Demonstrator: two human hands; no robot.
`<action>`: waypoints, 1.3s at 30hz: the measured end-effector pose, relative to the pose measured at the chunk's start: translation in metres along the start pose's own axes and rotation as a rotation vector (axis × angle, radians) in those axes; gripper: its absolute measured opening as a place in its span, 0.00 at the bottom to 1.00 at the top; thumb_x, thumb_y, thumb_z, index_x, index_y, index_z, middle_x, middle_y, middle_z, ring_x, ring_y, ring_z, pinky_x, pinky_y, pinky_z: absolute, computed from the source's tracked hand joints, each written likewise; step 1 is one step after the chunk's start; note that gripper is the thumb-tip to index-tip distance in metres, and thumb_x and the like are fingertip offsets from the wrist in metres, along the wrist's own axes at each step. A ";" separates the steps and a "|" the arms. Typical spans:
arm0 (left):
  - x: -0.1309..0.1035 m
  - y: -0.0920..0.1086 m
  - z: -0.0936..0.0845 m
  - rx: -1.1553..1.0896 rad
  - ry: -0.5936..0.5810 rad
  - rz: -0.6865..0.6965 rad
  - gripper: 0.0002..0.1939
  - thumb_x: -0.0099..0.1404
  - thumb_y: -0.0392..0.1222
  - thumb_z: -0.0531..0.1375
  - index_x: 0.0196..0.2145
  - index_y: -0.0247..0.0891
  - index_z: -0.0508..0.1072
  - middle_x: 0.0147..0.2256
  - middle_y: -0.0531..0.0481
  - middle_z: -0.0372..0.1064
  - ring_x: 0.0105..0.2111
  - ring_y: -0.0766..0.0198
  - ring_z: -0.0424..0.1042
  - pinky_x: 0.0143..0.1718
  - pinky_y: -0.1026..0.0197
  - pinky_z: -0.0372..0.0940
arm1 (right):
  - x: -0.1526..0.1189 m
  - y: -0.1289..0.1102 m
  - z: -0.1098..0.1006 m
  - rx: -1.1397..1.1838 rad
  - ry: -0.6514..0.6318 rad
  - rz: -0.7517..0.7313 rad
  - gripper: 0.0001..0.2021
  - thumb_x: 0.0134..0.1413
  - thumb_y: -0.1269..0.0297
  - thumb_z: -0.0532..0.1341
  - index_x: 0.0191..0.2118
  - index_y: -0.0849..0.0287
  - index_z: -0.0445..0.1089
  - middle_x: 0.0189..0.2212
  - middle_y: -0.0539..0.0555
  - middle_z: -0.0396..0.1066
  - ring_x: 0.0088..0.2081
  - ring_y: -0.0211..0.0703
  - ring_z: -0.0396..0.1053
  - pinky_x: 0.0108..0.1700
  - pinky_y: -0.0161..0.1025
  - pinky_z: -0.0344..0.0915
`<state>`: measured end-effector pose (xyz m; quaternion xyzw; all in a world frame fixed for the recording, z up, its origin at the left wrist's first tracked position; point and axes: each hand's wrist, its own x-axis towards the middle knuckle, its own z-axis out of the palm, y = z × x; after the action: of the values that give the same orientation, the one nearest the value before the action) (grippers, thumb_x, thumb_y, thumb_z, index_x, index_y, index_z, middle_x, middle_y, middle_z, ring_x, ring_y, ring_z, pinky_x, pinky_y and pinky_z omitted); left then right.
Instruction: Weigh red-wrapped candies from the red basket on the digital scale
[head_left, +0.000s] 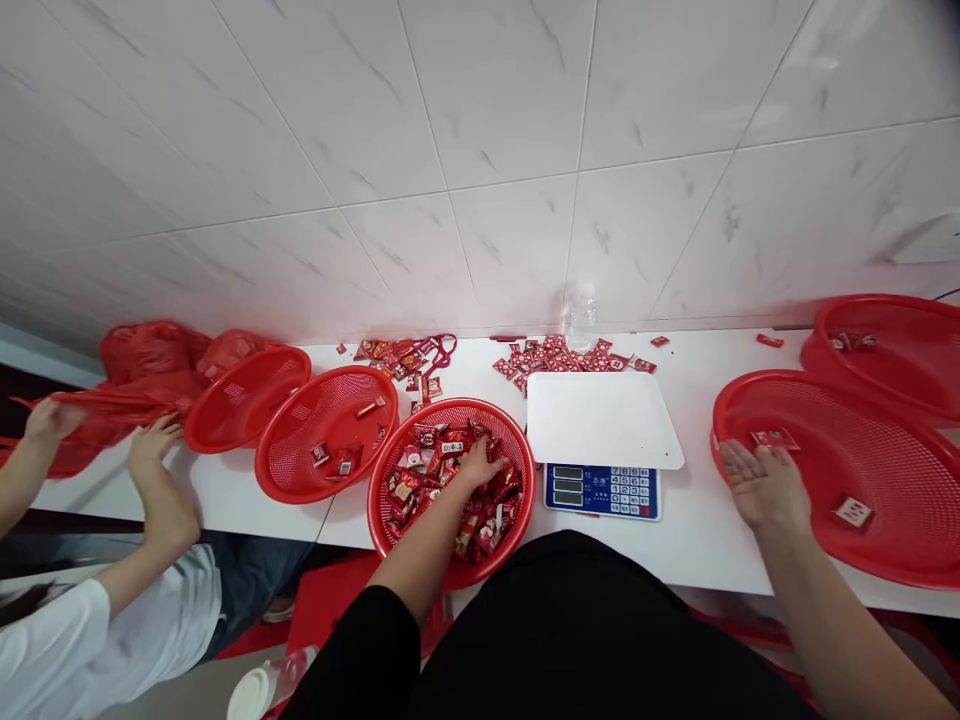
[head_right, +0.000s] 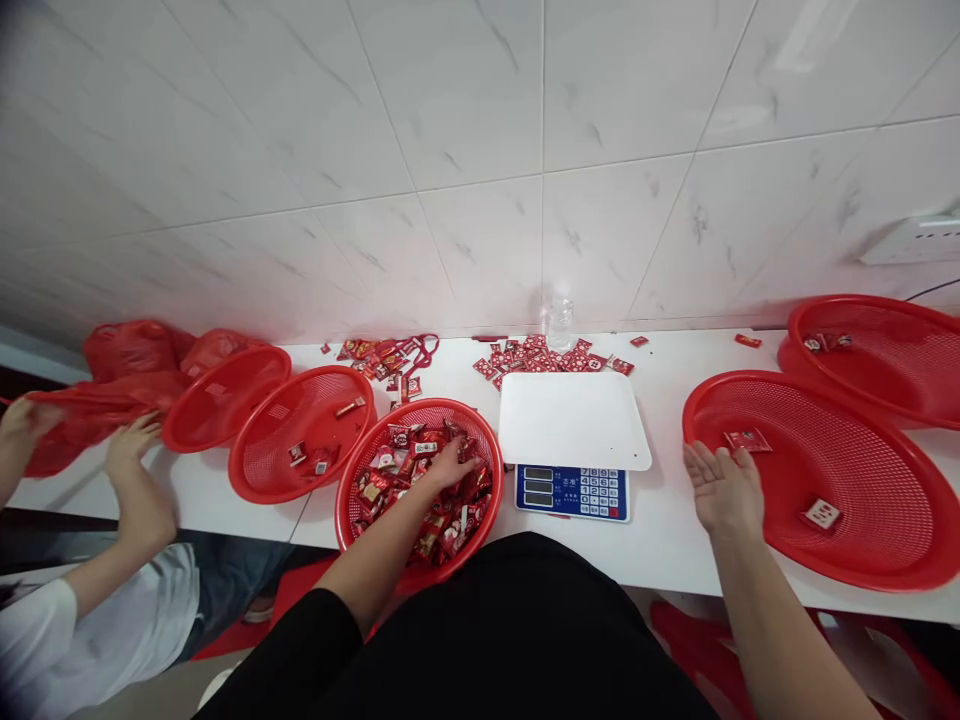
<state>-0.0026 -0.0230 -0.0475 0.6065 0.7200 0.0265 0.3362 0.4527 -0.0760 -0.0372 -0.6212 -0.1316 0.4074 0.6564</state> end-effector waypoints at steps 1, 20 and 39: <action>0.001 0.001 -0.001 -0.012 -0.058 0.036 0.42 0.53 0.56 0.61 0.60 0.37 0.51 0.60 0.36 0.51 0.59 0.47 0.53 0.56 0.53 0.49 | -0.007 0.005 0.006 0.025 -0.039 0.046 0.21 0.52 0.65 0.57 0.53 0.50 0.55 0.41 0.61 0.71 0.43 0.47 0.72 0.47 0.47 0.68; -0.005 -0.002 -0.013 -0.437 0.187 0.000 0.14 0.56 0.45 0.62 0.37 0.35 0.71 0.35 0.45 0.73 0.35 0.58 0.71 0.38 0.60 0.62 | -0.089 0.032 0.081 -0.556 -0.707 0.233 0.23 0.52 0.51 0.58 0.52 0.54 0.62 0.43 0.57 0.72 0.44 0.48 0.71 0.47 0.47 0.68; -0.032 0.136 -0.018 -1.526 -0.559 -0.185 0.12 0.53 0.40 0.66 0.25 0.32 0.66 0.19 0.56 0.62 0.14 0.78 0.59 0.12 0.76 0.55 | -0.124 0.007 0.155 -0.349 -1.070 0.118 0.20 0.47 0.50 0.61 0.43 0.56 0.66 0.44 0.54 0.70 0.44 0.44 0.70 0.46 0.44 0.67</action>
<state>0.1060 -0.0091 0.0413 0.1333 0.4403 0.3292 0.8246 0.2663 -0.0532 0.0277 -0.4338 -0.4764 0.6738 0.3618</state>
